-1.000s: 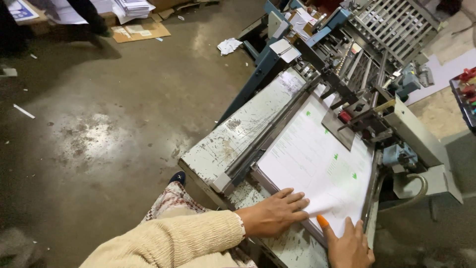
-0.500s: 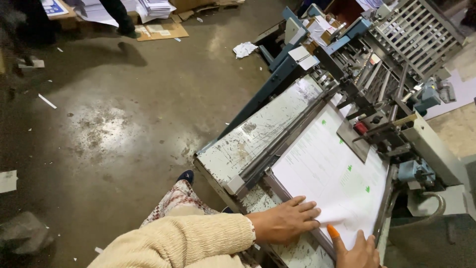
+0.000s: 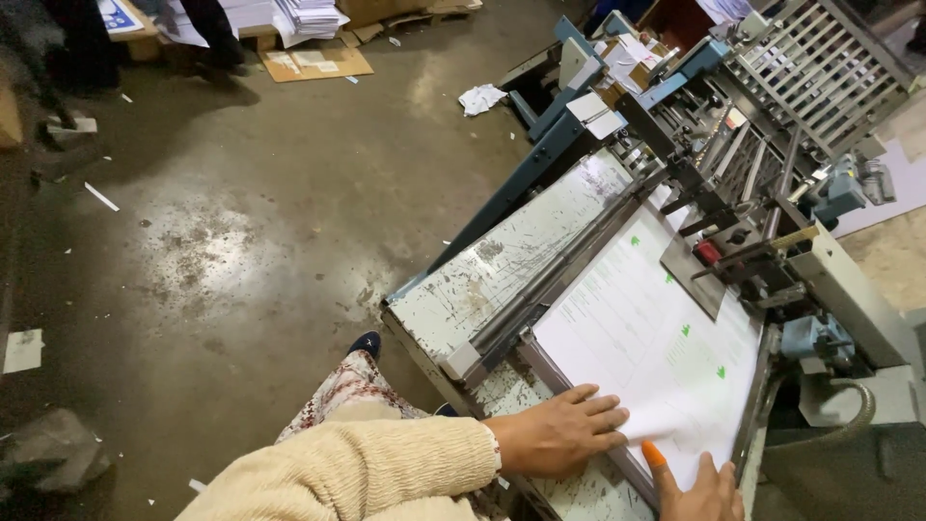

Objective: Manually feeding individual sheets of printed paper into a processing machine for numbering or finishing.

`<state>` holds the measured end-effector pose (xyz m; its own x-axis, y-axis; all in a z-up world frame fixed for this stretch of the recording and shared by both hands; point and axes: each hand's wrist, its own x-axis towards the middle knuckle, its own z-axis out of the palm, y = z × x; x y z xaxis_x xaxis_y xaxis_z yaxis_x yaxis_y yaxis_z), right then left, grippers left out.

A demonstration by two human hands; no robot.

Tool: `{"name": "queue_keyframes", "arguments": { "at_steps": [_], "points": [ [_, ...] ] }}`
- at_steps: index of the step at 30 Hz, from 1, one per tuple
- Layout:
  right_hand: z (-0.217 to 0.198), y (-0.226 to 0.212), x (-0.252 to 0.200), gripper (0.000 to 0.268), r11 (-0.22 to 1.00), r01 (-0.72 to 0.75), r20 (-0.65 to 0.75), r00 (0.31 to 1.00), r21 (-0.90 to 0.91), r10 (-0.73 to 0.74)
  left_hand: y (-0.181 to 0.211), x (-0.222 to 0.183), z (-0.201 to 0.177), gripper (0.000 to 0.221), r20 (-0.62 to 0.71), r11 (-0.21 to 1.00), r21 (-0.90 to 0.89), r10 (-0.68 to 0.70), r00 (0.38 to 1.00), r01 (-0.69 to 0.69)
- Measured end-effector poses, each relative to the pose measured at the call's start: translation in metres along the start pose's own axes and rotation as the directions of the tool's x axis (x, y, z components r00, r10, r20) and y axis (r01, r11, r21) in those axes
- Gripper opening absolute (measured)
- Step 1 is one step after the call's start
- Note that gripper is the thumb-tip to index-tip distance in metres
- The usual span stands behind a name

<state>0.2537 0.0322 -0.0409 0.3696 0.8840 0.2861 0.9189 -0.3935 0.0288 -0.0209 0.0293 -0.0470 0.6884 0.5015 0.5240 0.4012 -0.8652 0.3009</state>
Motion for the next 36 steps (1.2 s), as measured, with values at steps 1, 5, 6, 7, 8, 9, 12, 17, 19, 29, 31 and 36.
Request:
{"name": "queue_keyframes", "arguments": {
  "at_steps": [1,5,6,7,8,9,12,17,19,29,31,36],
  "points": [
    [0.000,0.000,-0.001,0.111,1.000,0.003,-0.020,1.000,0.022,-0.002,-0.001,0.000,0.002,0.052,-0.003,1.000,0.025,0.004,1.000,-0.004],
    [-0.010,-0.006,-0.003,0.112,0.997,0.010,0.021,1.000,-0.070,-0.008,-0.001,-0.003,-0.001,0.052,-0.004,0.999,0.032,0.000,1.000,0.001],
    [-0.019,-0.009,-0.007,0.106,0.997,0.032,0.031,0.999,-0.064,-0.030,-0.002,-0.002,0.002,0.052,-0.013,1.000,0.021,-0.002,1.000,0.002],
    [-0.027,-0.010,-0.009,0.099,0.997,0.054,0.042,0.998,-0.058,-0.051,-0.003,-0.001,0.005,0.051,-0.022,1.000,0.009,-0.003,1.000,0.003],
    [-0.045,-0.020,-0.013,0.099,0.997,0.019,0.037,0.999,-0.075,-0.016,-0.006,-0.003,0.012,0.051,-0.019,1.000,-0.012,0.029,0.999,-0.029],
    [-0.061,-0.030,-0.014,0.089,0.998,0.031,0.138,0.990,0.060,-0.039,-0.011,-0.003,0.019,0.051,-0.089,1.000,0.012,0.015,0.996,-0.014],
    [-0.085,-0.032,-0.025,0.085,0.964,-0.091,0.259,0.966,0.252,0.024,-0.007,-0.001,0.022,0.055,-0.097,0.998,-0.022,0.055,0.994,-0.058],
    [-0.113,-0.036,-0.035,0.091,0.928,-0.151,0.318,0.947,0.340,0.037,0.002,0.003,-0.002,0.052,-0.079,0.997,0.010,0.075,0.994,-0.074],
    [-0.118,-0.040,-0.036,0.098,0.924,-0.102,0.306,0.952,0.370,-0.018,0.003,0.005,-0.005,0.059,0.012,0.998,0.058,-0.018,1.000,0.017],
    [-0.134,-0.054,-0.039,0.088,0.948,-0.100,0.314,0.949,0.301,0.001,0.008,0.009,-0.016,0.067,0.103,0.993,0.085,-0.091,0.991,0.083],
    [-0.128,-0.052,-0.036,0.094,0.953,-0.097,0.312,0.950,0.286,0.003,0.011,0.009,-0.020,0.067,0.140,0.989,0.080,-0.137,0.981,0.127],
    [-0.125,-0.051,-0.037,0.097,0.971,-0.026,0.274,0.961,0.238,-0.041,0.013,0.013,-0.023,0.064,0.146,0.990,0.077,-0.126,0.981,0.115]
  ]
}}
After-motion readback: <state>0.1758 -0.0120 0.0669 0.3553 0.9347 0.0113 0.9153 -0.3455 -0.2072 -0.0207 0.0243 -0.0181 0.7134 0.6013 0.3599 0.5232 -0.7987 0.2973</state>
